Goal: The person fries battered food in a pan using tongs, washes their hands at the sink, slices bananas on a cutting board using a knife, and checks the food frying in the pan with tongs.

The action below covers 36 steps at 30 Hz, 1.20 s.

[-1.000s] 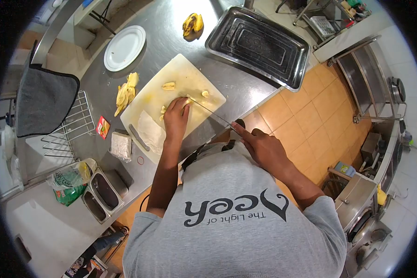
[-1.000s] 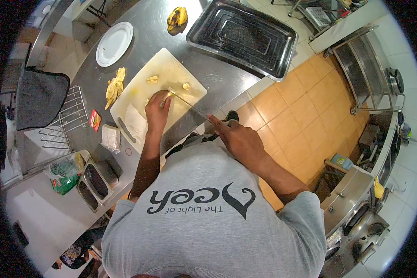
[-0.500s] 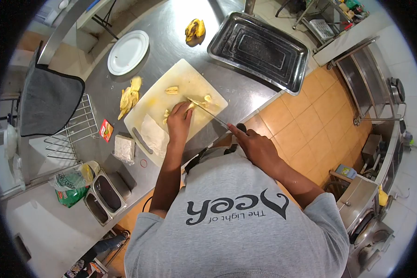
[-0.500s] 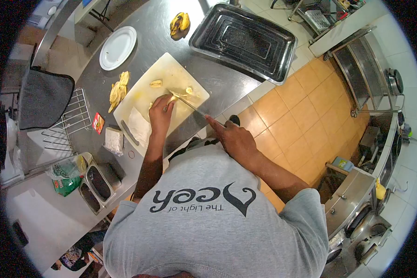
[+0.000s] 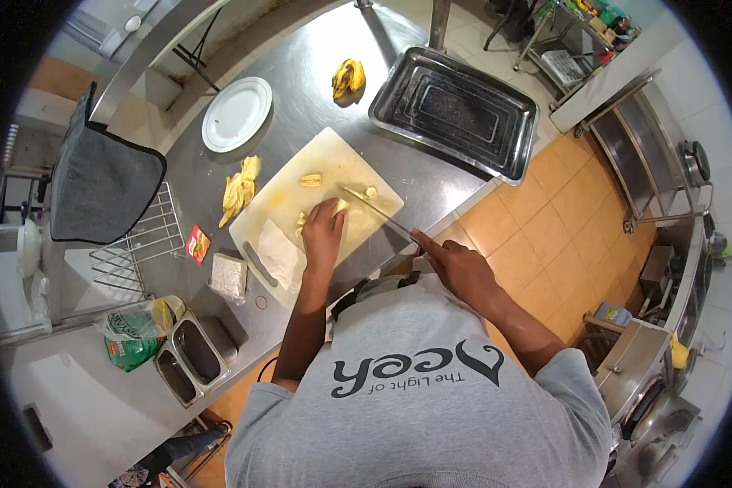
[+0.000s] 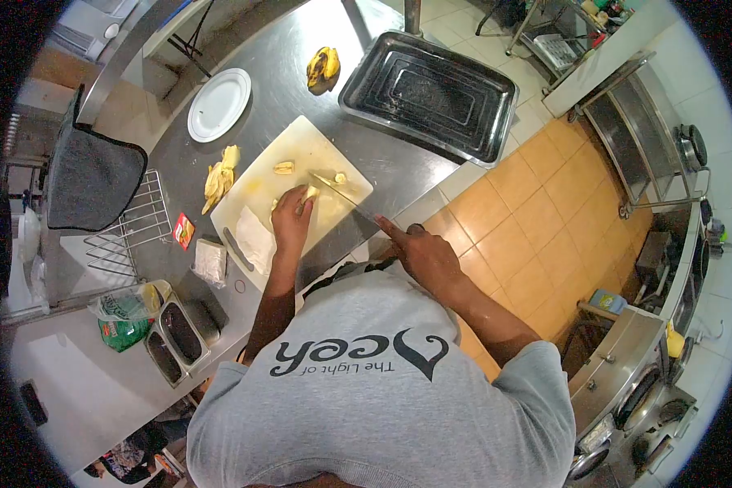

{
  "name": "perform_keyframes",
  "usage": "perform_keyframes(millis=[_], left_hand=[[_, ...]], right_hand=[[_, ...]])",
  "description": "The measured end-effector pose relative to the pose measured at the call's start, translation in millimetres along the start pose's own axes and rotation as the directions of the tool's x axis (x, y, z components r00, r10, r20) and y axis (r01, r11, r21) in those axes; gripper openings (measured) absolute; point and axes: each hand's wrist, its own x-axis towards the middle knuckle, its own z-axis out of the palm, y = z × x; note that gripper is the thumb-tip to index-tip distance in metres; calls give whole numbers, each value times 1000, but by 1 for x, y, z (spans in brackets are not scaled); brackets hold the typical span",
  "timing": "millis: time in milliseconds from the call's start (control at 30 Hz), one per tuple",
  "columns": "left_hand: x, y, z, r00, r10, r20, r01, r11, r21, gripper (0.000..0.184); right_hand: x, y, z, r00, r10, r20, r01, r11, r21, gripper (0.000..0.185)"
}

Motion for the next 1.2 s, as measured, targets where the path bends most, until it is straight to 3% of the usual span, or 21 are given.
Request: perform_keyframes(millis=[633, 833, 1200], left_hand=[[-3, 1, 0, 1000, -13, -23, 13, 1000, -8, 18], [-3, 2, -2, 1000, 10, -13, -10, 1000, 22, 19], [-6, -4, 3, 998, 34, -59, -31, 999, 43, 21]], right_hand=[[-11, -20, -15, 993, 39, 112, -33, 998, -52, 53], [4, -7, 13, 1000, -4, 26, 6, 998, -62, 53], [-11, 4, -5, 997, -44, 59, 43, 999, 22, 53]])
